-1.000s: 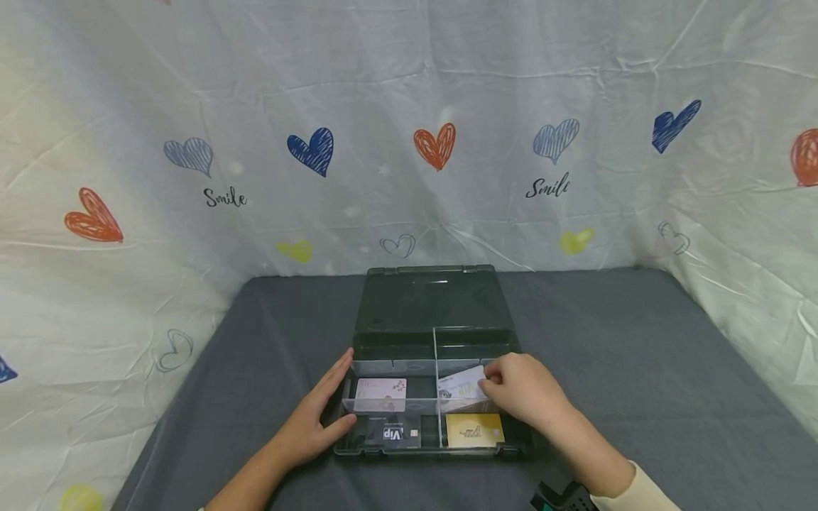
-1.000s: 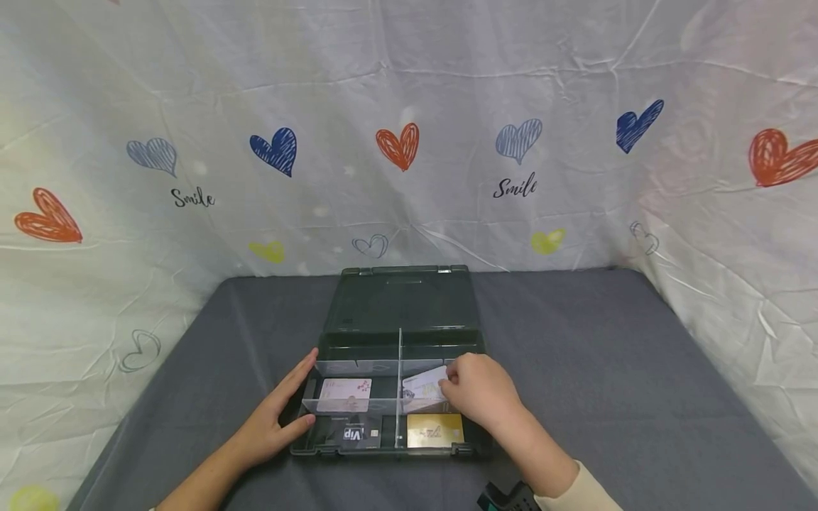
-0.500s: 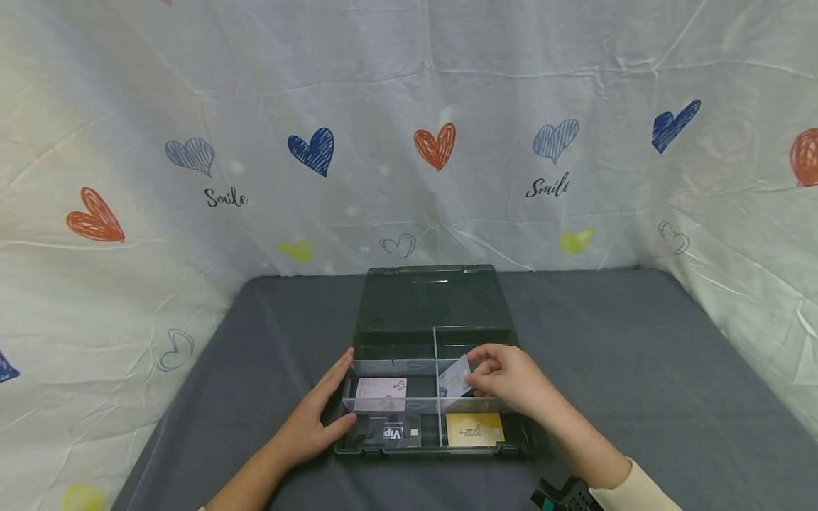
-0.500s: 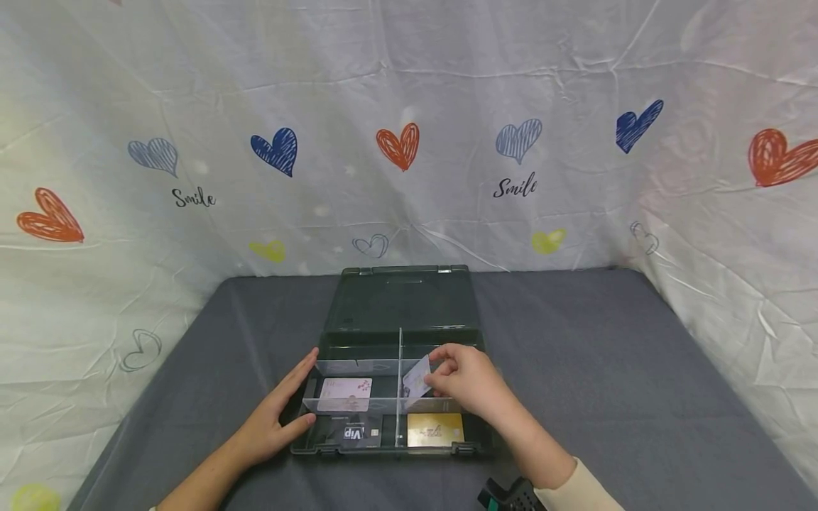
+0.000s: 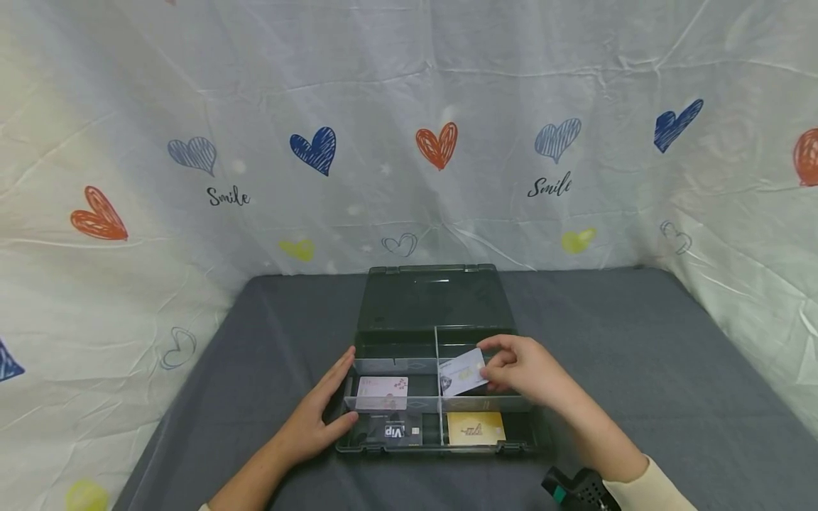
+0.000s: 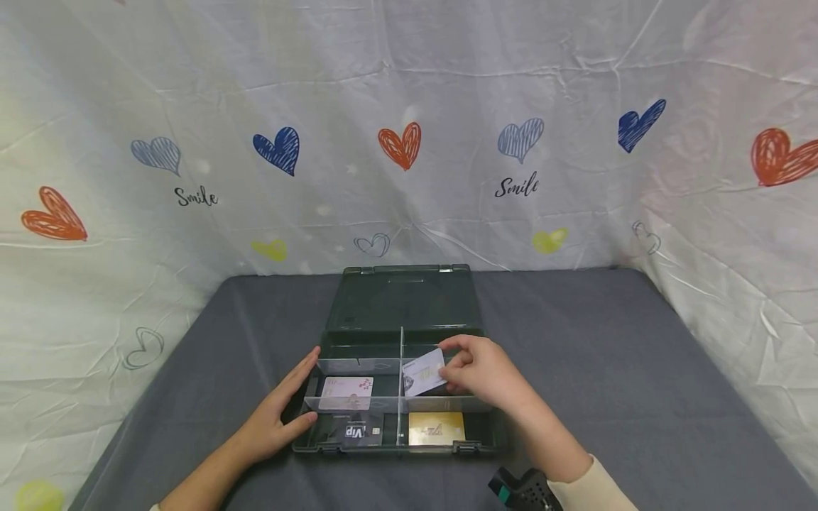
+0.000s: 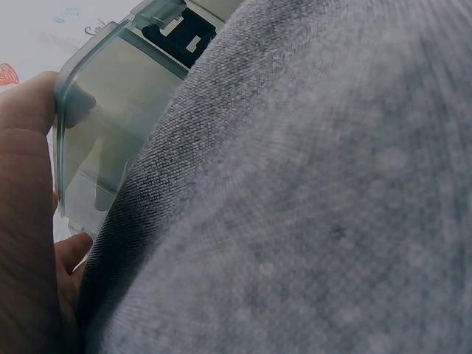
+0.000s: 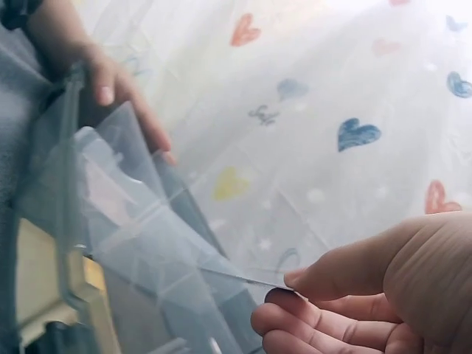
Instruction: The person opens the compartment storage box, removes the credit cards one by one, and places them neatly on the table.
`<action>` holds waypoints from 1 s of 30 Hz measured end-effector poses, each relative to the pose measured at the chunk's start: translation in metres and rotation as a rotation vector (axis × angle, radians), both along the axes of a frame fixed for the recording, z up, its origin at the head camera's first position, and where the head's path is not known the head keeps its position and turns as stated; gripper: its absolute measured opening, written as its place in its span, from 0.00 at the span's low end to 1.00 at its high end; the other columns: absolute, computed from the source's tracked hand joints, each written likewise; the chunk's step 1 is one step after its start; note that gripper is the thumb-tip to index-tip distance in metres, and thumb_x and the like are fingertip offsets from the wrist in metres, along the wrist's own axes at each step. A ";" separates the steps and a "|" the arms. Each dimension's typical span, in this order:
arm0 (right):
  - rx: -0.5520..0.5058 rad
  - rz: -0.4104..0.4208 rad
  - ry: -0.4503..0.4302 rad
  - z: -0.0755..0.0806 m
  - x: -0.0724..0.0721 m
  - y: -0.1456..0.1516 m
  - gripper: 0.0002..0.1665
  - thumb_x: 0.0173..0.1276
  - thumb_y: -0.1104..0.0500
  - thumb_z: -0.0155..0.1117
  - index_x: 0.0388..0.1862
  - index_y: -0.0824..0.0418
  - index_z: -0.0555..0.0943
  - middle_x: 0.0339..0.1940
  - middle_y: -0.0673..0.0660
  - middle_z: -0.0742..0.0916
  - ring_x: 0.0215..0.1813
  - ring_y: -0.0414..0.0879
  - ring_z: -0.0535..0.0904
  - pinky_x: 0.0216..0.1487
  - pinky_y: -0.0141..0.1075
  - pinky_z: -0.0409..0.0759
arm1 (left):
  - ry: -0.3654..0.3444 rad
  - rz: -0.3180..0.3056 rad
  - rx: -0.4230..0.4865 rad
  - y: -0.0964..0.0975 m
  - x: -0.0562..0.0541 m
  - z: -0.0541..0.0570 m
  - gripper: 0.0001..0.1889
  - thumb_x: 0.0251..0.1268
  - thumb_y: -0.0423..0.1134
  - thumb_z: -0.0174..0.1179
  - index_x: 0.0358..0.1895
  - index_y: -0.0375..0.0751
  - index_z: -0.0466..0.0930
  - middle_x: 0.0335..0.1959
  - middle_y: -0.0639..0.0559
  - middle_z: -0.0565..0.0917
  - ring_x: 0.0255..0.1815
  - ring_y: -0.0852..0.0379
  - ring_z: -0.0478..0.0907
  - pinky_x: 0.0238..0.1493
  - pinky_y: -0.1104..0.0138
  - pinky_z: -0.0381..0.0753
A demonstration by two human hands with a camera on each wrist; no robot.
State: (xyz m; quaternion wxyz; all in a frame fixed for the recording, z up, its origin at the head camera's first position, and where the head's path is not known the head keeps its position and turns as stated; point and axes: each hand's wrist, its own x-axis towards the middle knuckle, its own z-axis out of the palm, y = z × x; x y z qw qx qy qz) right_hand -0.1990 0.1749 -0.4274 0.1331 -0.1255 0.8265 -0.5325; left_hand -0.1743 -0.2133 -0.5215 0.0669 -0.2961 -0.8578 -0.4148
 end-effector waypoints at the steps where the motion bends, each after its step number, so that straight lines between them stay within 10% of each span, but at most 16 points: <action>1: -0.002 0.003 0.005 0.001 0.000 0.002 0.27 0.68 0.66 0.69 0.64 0.74 0.76 0.31 0.58 0.89 0.34 0.55 0.87 0.38 0.47 0.87 | 0.002 0.001 -0.003 0.000 0.000 0.000 0.46 0.66 0.38 0.68 0.82 0.36 0.52 0.83 0.41 0.54 0.83 0.51 0.49 0.74 0.77 0.46; 30: -0.106 0.035 -0.094 0.016 -0.015 0.064 0.26 0.73 0.62 0.66 0.62 0.72 0.68 0.33 0.65 0.87 0.34 0.62 0.86 0.39 0.49 0.87 | -0.001 0.007 -0.021 -0.001 0.000 -0.001 0.46 0.66 0.39 0.68 0.82 0.36 0.52 0.83 0.44 0.53 0.83 0.52 0.49 0.74 0.77 0.45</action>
